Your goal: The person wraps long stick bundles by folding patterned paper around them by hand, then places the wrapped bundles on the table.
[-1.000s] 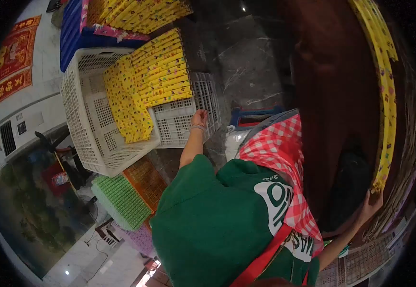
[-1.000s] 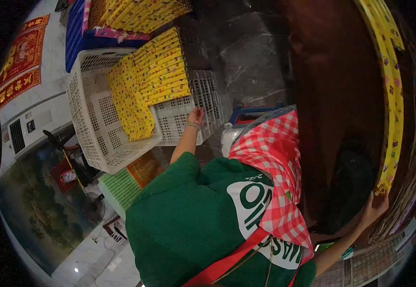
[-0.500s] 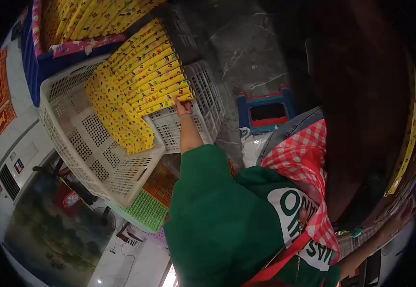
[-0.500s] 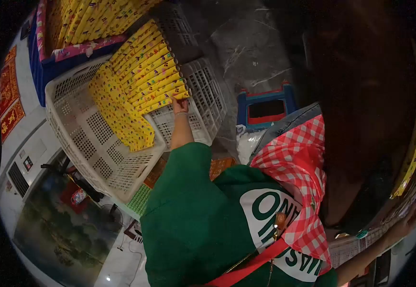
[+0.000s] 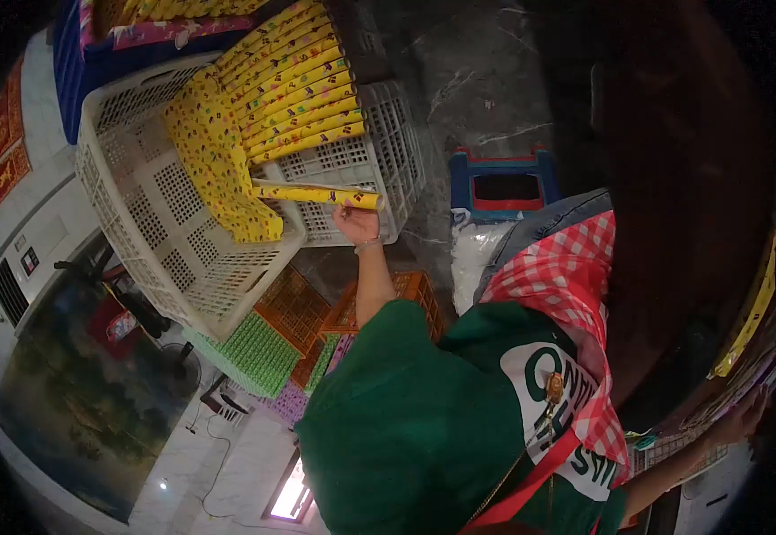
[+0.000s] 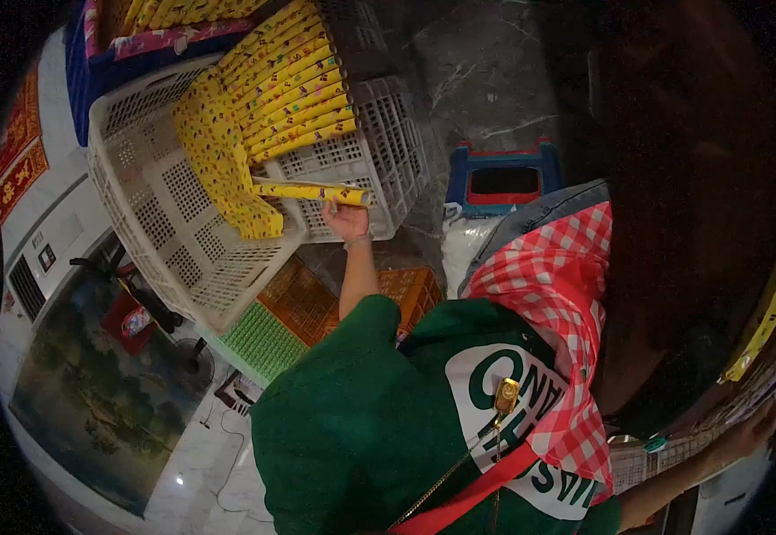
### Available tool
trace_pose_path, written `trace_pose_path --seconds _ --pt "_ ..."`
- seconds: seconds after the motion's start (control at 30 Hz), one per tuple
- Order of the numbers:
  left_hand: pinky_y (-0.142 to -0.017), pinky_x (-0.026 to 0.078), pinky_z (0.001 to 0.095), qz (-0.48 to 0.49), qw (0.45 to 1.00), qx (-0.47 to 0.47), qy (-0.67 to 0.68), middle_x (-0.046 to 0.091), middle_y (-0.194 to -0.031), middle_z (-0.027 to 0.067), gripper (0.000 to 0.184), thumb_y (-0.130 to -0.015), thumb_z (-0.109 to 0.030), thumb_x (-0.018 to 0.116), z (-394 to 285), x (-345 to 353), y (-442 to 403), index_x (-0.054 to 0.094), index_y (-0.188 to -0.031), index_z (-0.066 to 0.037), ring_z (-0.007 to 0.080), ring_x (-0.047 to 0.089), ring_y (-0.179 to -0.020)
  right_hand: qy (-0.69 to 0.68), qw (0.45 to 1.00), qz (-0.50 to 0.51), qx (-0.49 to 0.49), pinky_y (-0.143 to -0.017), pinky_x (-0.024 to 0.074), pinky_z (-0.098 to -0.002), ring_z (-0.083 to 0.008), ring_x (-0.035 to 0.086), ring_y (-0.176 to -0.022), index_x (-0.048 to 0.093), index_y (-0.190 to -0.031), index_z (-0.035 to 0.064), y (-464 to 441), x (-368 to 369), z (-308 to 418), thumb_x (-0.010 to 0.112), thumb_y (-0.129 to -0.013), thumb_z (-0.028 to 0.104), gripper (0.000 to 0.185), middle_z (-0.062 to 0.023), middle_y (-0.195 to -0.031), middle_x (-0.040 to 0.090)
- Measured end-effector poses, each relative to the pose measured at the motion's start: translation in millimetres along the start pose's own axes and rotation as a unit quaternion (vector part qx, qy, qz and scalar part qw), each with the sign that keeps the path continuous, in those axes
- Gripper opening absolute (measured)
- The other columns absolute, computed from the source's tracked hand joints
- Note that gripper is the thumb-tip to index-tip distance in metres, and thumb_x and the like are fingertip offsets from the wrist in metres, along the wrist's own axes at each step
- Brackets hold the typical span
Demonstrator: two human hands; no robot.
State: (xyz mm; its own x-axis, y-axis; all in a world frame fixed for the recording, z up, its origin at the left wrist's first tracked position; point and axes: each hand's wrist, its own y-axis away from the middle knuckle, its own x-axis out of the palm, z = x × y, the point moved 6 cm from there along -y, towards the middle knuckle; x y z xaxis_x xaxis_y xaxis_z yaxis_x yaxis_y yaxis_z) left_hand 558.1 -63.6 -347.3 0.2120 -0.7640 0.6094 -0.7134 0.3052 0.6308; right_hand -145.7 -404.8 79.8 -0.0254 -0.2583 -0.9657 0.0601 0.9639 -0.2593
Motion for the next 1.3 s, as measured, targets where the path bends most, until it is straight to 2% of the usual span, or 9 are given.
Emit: trace_pose_path --seconds 0.1,0.27,0.47,0.57,0.77,0.8,0.9,1.03,1.3 --pt "-0.078 0.045 0.0381 0.17 0.977 -0.042 0.122 0.05 -0.087 0.0098 0.02 -0.073 -0.012 0.05 6.8 58.5 28.4 0.048 -0.091 -0.003 0.0238 0.052 -0.082 0.016 0.998 -0.022 -0.064 -0.085 0.0483 -0.0282 -0.0217 0.056 -0.103 0.059 -0.113 0.0073 -7.7 5.1 -35.2 0.049 -0.09 0.031 0.034 -0.0094 -0.115 0.057" --pt "-0.065 0.04 0.0293 0.216 0.953 -0.046 0.209 0.042 -0.073 0.0034 0.014 -0.072 -0.01 0.049 9.7 82.7 42.6 0.041 -0.083 -0.007 0.0158 0.043 -0.062 -0.039 0.997 -0.052 -0.049 -0.08 0.0511 -0.0261 -0.0196 0.059 -0.097 0.061 -0.109 0.0077 -11.6 11.4 -20.6 0.05 -0.09 0.03 0.032 -0.0079 -0.107 0.061" --pt "-0.071 0.046 0.0309 0.366 0.871 -0.092 0.315 0.047 -0.071 0.0017 0.012 -0.084 -0.016 0.048 21.6 142.0 71.1 0.046 -0.077 -0.007 0.0153 0.051 -0.067 -0.066 0.996 -0.064 0.025 -0.081 0.0509 -0.0293 -0.0191 0.057 -0.101 0.06 -0.112 0.0126 -8.1 6.2 7.8 0.046 -0.091 0.034 0.033 -0.0057 -0.113 0.058" --pt "-0.074 0.046 0.0315 0.33 0.886 -0.095 0.312 0.047 -0.071 0.0022 0.012 -0.086 -0.015 0.047 41.2 196.9 106.3 0.045 -0.077 -0.006 0.0155 0.051 -0.068 -0.083 0.993 -0.078 0.006 -0.082 0.0509 -0.0302 -0.0195 0.057 -0.101 0.06 -0.112 0.0122 -13.6 -0.7 12.3 0.046 -0.091 0.034 0.034 -0.0059 -0.114 0.058" --pt "-0.093 0.037 0.0394 0.336 0.858 -0.152 0.357 0.044 -0.076 -0.0002 0.004 -0.083 -0.014 0.045 98.7 292.9 205.5 0.044 -0.082 -0.01 0.0136 0.05 -0.077 -0.114 0.988 -0.098 -0.044 -0.085 0.0509 -0.0329 -0.0206 0.055 -0.104 0.059 -0.112 0.011 -22.6 -18.0 17.0 0.043 -0.091 0.036 0.036 -0.0065 -0.115 0.056" --pt "-0.096 0.033 0.0438 0.37 0.807 -0.23 0.399 0.043 -0.078 -0.0002 0.004 -0.083 -0.014 0.046 115.4 308.9 223.8 0.043 -0.083 -0.012 0.0138 0.049 -0.08 -0.116 0.987 -0.103 -0.045 -0.085 0.0509 -0.0329 -0.0206 0.055 -0.104 0.059 -0.112 0.011 -22.7 -23.8 31.3 0.043 -0.091 0.036 0.036 -0.0065 -0.115 0.056" --pt "-0.099 0.031 0.0449 0.417 0.811 -0.278 0.302 0.045 -0.08 0.0013 0.011 -0.084 -0.017 0.048 169.2 336.6 277.1 0.039 -0.08 -0.012 0.0166 0.049 -0.081 -0.142 0.983 -0.109 -0.037 -0.089 0.0488 -0.0354 -0.0209 0.053 -0.106 0.055 -0.116 0.0087 -18.0 -39.7 88.2 0.042 -0.092 0.037 0.04 -0.0083 -0.117 0.054" --pt "-0.097 0.036 0.0432 0.532 0.716 -0.386 0.234 0.052 -0.083 0.0079 0.029 -0.085 -0.036 0.055 219.4 356.5 326.2 0.044 -0.089 -0.01 0.0248 0.056 -0.088 -0.354 0.927 0.111 -0.056 -0.085 0.0448 -0.031 -0.018 0.055 -0.098 0.051 -0.118 0.005 -4.6 -11.3 131.0 0.04 -0.094 0.024 0.033 -0.0088 -0.113 0.055" --pt "-0.088 0.043 0.0385 0.619 0.576 -0.514 0.149 0.054 -0.084 0.0108 0.033 -0.086 -0.038 0.054 270.8 386.6 391.1 0.046 -0.091 -0.006 0.0259 0.057 -0.085 -0.576 0.706 0.411 -0.022 -0.08 0.0428 -0.0233 -0.0115 0.054 -0.091 0.047 -0.116 -0.0023 46.7 5.0 206.2 0.043 -0.085 -0.001 0.031 -0.0082 -0.106 0.056"
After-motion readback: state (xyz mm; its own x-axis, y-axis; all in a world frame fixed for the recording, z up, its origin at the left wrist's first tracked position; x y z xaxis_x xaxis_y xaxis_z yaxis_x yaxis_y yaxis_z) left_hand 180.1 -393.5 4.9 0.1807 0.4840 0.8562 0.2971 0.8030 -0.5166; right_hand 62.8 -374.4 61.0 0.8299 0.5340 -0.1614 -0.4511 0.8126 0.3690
